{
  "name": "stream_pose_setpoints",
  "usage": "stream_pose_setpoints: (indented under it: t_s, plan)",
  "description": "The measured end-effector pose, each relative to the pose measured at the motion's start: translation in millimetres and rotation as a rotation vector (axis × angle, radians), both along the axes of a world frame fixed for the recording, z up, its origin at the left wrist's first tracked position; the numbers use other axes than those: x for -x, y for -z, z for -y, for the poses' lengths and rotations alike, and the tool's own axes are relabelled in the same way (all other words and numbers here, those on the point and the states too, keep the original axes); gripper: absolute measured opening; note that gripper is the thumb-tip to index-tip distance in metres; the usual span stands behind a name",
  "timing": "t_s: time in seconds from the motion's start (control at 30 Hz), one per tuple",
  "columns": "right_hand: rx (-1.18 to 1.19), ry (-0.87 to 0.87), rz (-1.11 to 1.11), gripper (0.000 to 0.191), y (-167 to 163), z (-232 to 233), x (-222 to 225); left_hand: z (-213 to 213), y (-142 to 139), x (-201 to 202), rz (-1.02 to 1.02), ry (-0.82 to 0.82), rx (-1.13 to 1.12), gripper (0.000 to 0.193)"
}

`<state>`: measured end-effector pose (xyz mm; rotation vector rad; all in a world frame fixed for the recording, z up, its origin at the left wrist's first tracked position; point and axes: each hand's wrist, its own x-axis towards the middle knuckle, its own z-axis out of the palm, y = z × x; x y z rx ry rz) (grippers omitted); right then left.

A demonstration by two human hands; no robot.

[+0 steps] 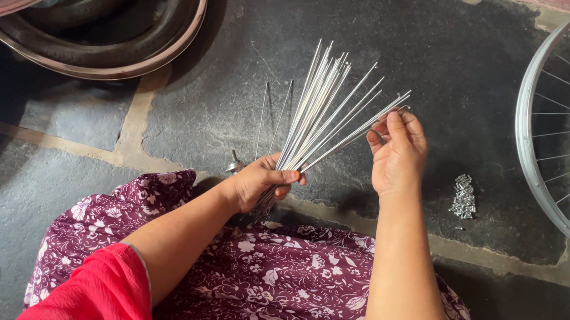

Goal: The person holds a bicycle wheel rim, runs a hand around it, then sets it aside. They pick up a hub, gather loose metal spokes from the floor into a bundle, and sort and align the spokes by hand while seated on the floor.

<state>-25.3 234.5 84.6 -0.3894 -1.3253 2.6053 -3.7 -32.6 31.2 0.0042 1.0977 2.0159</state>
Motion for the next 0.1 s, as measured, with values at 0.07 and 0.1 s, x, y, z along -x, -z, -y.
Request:
stream_pose_setpoints:
  t_s: [0.07,0.1]
  plan:
    - [-0.031,0.025,0.002,0.007,4.2,-1.3,1.2,-0.7,0.8,-0.4,-0.040,0.002,0.025,0.019]
    - [-0.046,0.038,0.005,0.007,6.5,-2.3,1.5,-0.9,1.4,-0.8,-0.059,0.003,0.038,0.020]
